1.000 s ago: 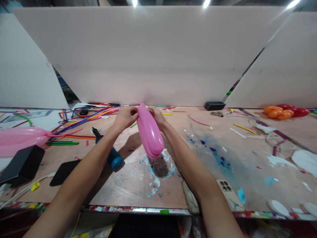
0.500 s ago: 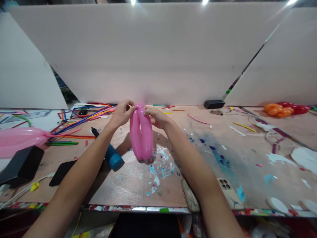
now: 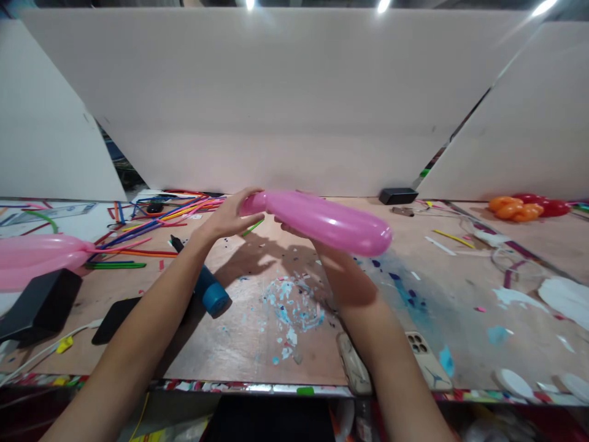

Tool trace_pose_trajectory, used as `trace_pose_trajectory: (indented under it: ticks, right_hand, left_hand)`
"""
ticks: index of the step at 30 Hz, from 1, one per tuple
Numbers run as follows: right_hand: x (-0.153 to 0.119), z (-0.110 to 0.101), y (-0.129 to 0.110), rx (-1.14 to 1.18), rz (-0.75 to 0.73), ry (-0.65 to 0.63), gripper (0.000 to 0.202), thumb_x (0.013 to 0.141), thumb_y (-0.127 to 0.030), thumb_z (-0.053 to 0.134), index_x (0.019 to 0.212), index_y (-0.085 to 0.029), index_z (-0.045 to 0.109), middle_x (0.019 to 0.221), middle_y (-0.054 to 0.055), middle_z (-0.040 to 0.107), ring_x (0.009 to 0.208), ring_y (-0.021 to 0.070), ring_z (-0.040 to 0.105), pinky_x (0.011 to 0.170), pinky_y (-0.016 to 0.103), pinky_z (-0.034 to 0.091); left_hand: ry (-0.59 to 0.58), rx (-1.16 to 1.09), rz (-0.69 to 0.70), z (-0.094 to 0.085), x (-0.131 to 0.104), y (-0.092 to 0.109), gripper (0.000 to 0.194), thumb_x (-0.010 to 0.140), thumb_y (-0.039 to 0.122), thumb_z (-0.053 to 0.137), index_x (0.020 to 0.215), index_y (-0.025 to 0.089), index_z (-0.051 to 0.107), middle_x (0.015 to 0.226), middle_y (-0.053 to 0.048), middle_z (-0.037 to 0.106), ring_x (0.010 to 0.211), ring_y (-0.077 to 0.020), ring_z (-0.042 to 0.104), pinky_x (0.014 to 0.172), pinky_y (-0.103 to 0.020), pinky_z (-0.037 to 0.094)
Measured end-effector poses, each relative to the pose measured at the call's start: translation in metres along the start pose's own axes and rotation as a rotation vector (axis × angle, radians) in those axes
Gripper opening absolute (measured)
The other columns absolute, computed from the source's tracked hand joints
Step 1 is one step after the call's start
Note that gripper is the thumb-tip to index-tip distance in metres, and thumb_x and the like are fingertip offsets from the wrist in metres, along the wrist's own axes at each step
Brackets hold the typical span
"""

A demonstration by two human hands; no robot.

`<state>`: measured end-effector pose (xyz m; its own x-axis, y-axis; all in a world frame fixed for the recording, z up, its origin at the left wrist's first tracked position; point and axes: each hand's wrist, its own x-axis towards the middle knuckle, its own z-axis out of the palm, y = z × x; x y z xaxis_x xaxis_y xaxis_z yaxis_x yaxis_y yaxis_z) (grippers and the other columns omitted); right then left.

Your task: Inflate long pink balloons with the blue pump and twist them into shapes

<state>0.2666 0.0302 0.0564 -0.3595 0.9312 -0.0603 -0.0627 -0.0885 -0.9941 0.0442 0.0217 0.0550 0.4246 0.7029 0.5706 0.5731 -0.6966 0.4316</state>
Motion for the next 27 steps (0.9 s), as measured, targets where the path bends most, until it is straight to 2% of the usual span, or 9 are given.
trace_pose_trajectory:
  ticks: [4, 7, 9, 12, 15, 18, 22, 25, 27]
  right_hand:
    - [0.009, -0.007, 0.005, 0.347, -0.230, -0.073, 0.047, 0.091, -0.057, 0.031, 0.099, -0.022, 0.062, 0.093, 0.004, 0.071, 0.077, 0.0105, 0.064, 0.064, 0.023, 0.053]
    - [0.016, -0.006, 0.006, 0.459, -0.318, -0.077, 0.054, 0.088, -0.065, 0.034, 0.107, -0.023, 0.062, 0.109, 0.007, 0.069, 0.099, 0.0175, 0.065, 0.077, 0.032, 0.055]
    - [0.019, 0.001, 0.009, 0.394, -0.278, -0.098, 0.049, 0.084, -0.063, 0.048, 0.109, -0.024, 0.060, 0.114, 0.008, 0.068, 0.104, 0.0208, 0.064, 0.083, 0.036, 0.054]
    - [0.020, 0.022, 0.017, 0.142, -0.248, -0.187, 0.045, 0.077, -0.047, 0.068, 0.116, -0.027, 0.056, 0.117, 0.005, 0.066, 0.106, 0.0194, 0.063, 0.088, 0.035, 0.052]
    - [0.016, 0.051, 0.023, -0.104, -0.366, -0.334, 0.042, 0.075, -0.040, 0.073, 0.110, -0.023, 0.059, 0.109, 0.004, 0.068, 0.103, 0.0185, 0.063, 0.088, 0.032, 0.052]
    - [0.003, 0.073, 0.019, -0.308, -0.438, -0.345, 0.028, 0.076, -0.035, 0.072, 0.094, -0.017, 0.060, 0.089, 0.004, 0.068, 0.083, 0.0174, 0.065, 0.075, 0.030, 0.055]
    - [-0.015, 0.075, 0.004, -0.411, -0.258, -0.296, 0.025, 0.078, -0.030, 0.070, 0.091, -0.018, 0.053, 0.065, -0.002, 0.061, 0.051, 0.0123, 0.059, 0.047, 0.023, 0.051]
    - [-0.020, 0.069, -0.001, -0.407, -0.060, -0.394, 0.034, 0.084, -0.048, 0.066, 0.089, -0.020, 0.049, 0.061, -0.002, 0.059, 0.047, 0.0115, 0.057, 0.040, 0.021, 0.049]
    - [-0.020, 0.069, -0.001, -0.323, 0.053, -0.411, 0.039, 0.089, -0.059, 0.054, 0.089, -0.020, 0.048, 0.063, -0.001, 0.060, 0.046, 0.0119, 0.057, 0.039, 0.023, 0.050]
  left_hand:
    - [0.085, 0.283, -0.107, 0.000, -0.001, -0.001, 0.055, 0.081, 0.042, 0.065, 0.129, 0.017, 0.055, 0.120, -0.015, 0.065, 0.108, -0.0310, 0.062, 0.092, -0.041, 0.046]
    - [0.140, 0.229, -0.209, 0.002, -0.001, 0.002, 0.049, 0.084, 0.049, 0.061, 0.120, 0.016, 0.058, 0.100, -0.013, 0.070, 0.088, -0.0283, 0.065, 0.076, -0.038, 0.048]
    - [0.187, 0.057, -0.228, 0.004, 0.001, 0.006, 0.042, 0.086, 0.051, 0.058, 0.110, 0.017, 0.061, 0.088, -0.010, 0.068, 0.075, -0.0228, 0.064, 0.067, -0.033, 0.047]
    - [0.308, -0.308, -0.227, 0.006, 0.006, 0.013, 0.034, 0.086, 0.050, 0.059, 0.095, 0.017, 0.060, 0.076, -0.004, 0.063, 0.060, -0.0143, 0.058, 0.057, -0.026, 0.044]
    - [0.423, -0.660, -0.181, 0.005, 0.012, 0.026, 0.037, 0.083, 0.055, 0.062, 0.085, 0.018, 0.056, 0.070, -0.001, 0.059, 0.054, -0.0113, 0.056, 0.052, -0.024, 0.044]
    - [0.542, -0.999, -0.137, -0.002, 0.014, 0.043, 0.041, 0.080, 0.060, 0.063, 0.087, 0.021, 0.055, 0.074, 0.000, 0.060, 0.054, -0.0108, 0.058, 0.049, -0.024, 0.045]
    - [0.672, -1.283, -0.208, -0.020, 0.016, 0.050, 0.040, 0.080, 0.060, 0.063, 0.096, 0.024, 0.055, 0.079, 0.002, 0.061, 0.059, -0.0114, 0.061, 0.058, -0.026, 0.051]
    - [0.823, -1.364, -0.305, -0.033, 0.017, 0.035, 0.042, 0.082, 0.065, 0.057, 0.094, 0.025, 0.054, 0.073, 0.003, 0.060, 0.057, -0.0103, 0.060, 0.057, -0.024, 0.050]
    - [0.857, -1.360, -0.364, -0.036, 0.017, 0.022, 0.042, 0.084, 0.067, 0.052, 0.090, 0.026, 0.053, 0.067, 0.003, 0.057, 0.053, -0.0087, 0.057, 0.055, -0.022, 0.047]
